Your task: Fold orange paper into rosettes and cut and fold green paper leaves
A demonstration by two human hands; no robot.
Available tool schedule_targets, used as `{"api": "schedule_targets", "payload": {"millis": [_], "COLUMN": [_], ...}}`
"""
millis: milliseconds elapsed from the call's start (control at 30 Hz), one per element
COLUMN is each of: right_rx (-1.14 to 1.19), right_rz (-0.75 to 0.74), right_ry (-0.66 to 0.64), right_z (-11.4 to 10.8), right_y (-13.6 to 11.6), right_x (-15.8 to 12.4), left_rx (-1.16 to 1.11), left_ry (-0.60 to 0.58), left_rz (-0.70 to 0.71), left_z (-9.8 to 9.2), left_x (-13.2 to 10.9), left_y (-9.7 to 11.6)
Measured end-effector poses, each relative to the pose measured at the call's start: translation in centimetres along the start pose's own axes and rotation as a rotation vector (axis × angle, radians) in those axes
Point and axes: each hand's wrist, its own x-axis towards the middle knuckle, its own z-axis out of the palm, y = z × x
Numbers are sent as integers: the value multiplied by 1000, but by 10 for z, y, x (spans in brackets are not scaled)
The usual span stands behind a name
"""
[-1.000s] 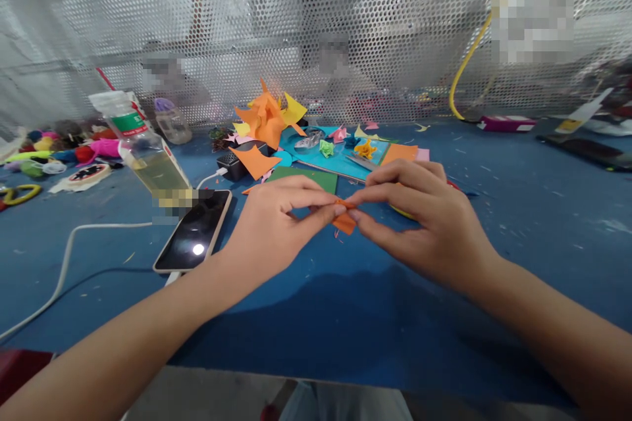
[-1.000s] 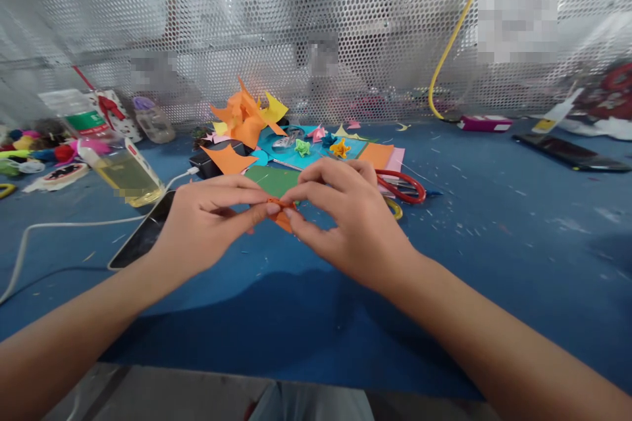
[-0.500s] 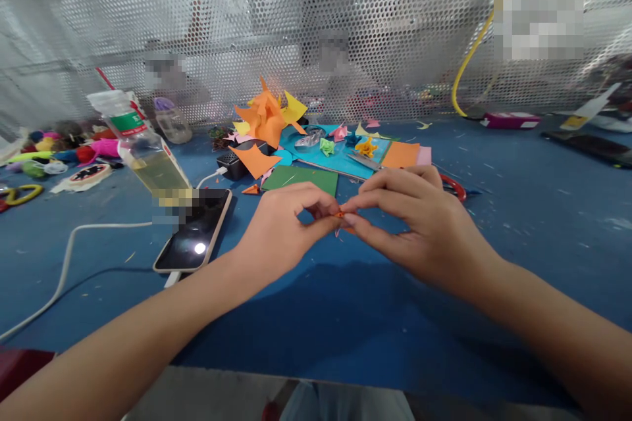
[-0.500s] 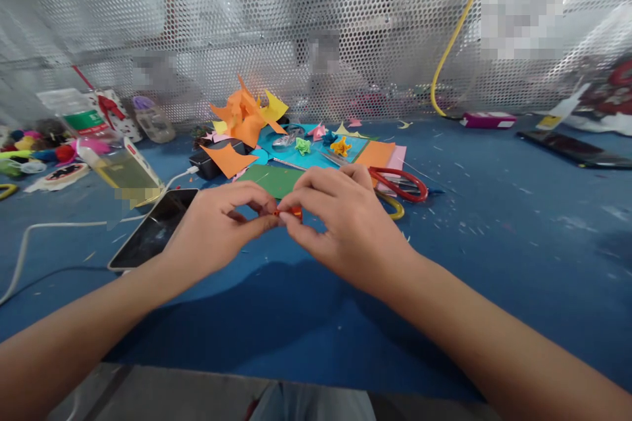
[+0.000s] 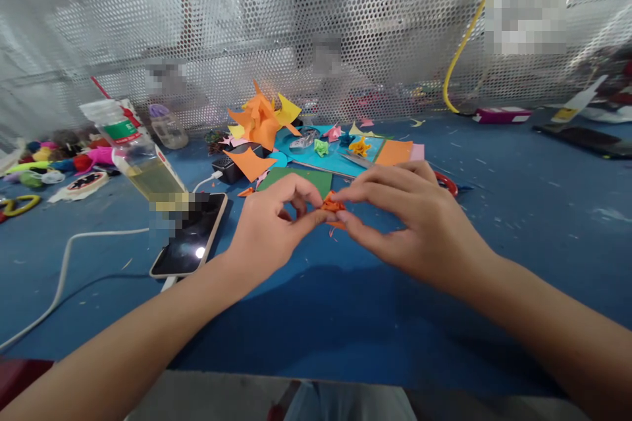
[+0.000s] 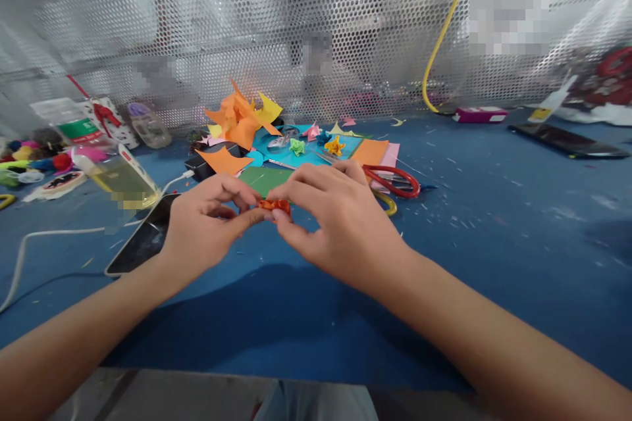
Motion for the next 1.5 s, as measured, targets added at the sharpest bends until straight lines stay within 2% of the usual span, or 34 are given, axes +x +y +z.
{"api": "schedule_targets", "payload": {"millis": [200, 367, 533, 600, 733, 833, 1067, 1300, 1433, 1500], "right_rx": [35, 111, 90, 89, 85, 64, 32, -15, -111, -159], "right_rz": [-11, 12, 26, 27, 38, 47, -34, -164, -276, -323], "right_ry": [-22, -56, -21, -4, -1, -5, -20, -15, 33, 110], "right_z": [0, 1, 2, 2, 0, -1, -4, -1, -1, -4], "right_y": [0, -3, 3, 5, 3, 2, 4, 3, 10, 13], "right_x": [0, 0, 1, 1, 0, 0, 0, -2, -3, -3], "left_rx": [68, 78, 67, 61, -15, -85, -55, -11, -98, -195], "left_ry": [-68, -68, -110, -135, -102, -96, -153, -132, -183, -197], "left_rz": [109, 196, 280, 238, 44, -15, -9, -55, -43, -13], "left_z": [-2, -3, -6, -8, -7, -5, -6, -6, -11, -16], "left_x": [1, 1, 3, 4, 4, 4, 4, 3, 5, 8], "left_y": [1, 3, 7, 8, 7, 6, 9, 10, 10, 10]}}
